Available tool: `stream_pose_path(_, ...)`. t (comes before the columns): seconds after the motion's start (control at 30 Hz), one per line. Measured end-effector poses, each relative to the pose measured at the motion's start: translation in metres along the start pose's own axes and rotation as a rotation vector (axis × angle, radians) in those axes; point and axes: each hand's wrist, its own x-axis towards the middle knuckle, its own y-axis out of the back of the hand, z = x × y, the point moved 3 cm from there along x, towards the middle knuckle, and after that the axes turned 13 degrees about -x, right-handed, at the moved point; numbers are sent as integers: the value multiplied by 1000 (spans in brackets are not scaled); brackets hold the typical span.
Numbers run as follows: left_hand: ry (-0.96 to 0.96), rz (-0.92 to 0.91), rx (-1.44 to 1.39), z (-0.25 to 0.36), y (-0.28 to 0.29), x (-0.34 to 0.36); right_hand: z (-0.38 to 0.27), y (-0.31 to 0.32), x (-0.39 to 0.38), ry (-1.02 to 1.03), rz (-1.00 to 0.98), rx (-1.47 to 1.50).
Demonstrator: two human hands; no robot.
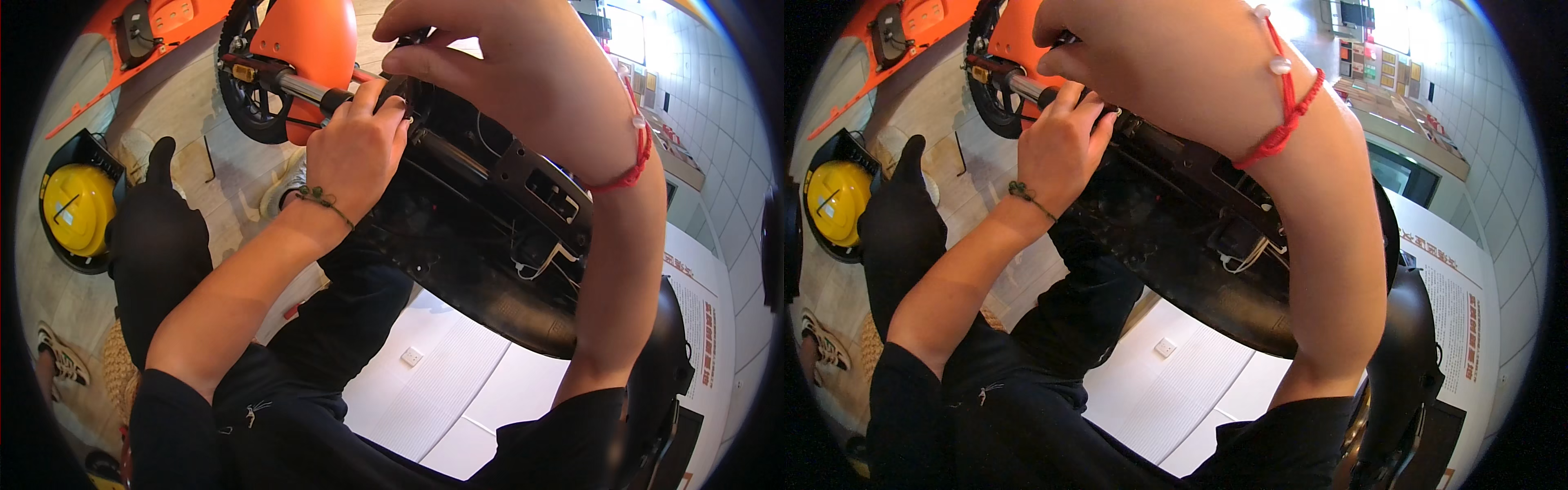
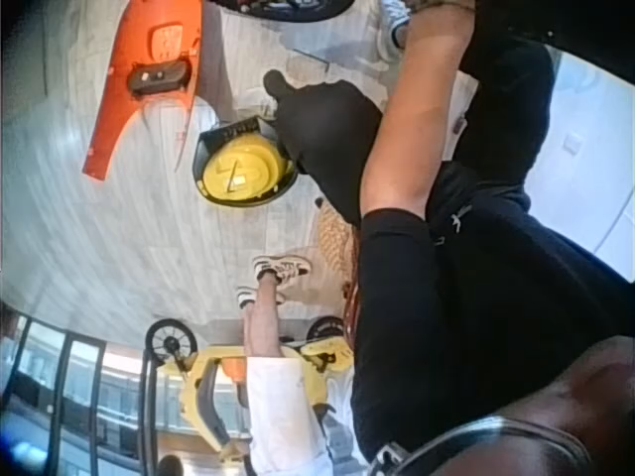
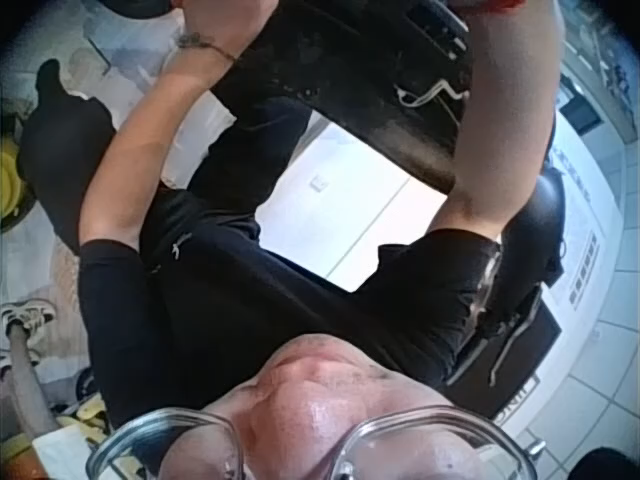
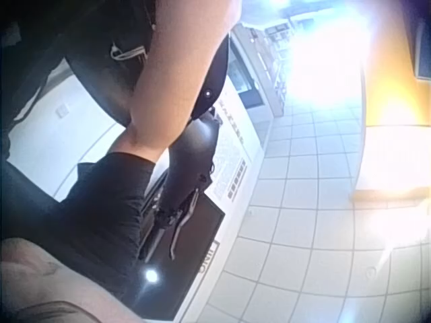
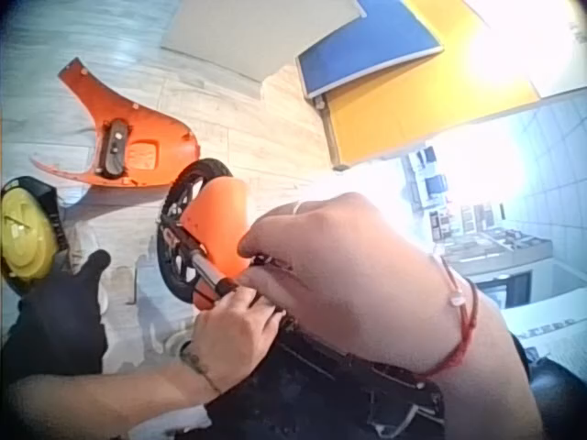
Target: The recorder is disassembling and assembling various plastic panels and screws on a scooter using manual tools.
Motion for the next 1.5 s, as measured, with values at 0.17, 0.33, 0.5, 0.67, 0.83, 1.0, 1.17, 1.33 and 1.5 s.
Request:
stream_pose_path(0.17,-15,-4,6,2,-1,0,2,6,-9,-6,119,121)
stream_pose_path(0.33,-51,-26,74,-2,-2,0,10,-9,-2,-18,17,70)
stream_pose_path(0.5,-62,-11,1,-4,-4,2,2,6,-9,3,66,30)
stream_pose_path(0.67,-31,-33,-4,-2,-2,0,-10,9,-6,30,88,-101)
stream_pose_path(0.83,-44,-9,18,-3,-4,-1,-9,9,2,56,11,-104)
stream_pose_path(1.0,-12,-33,-10,-2,-4,-5,3,-8,1,46,30,-96)
stream_pose_path(1.17,-72,21,-178,-4,1,-14,5,-12,6,64,33,-63)
stream_pose_path(1.33,-26,26,-281,-5,1,-16,-1,-7,5,62,68,-109)
stream_pose_path(1.5,-6,29,-333,-6,3,-15,-8,-3,10,88,0,-154)
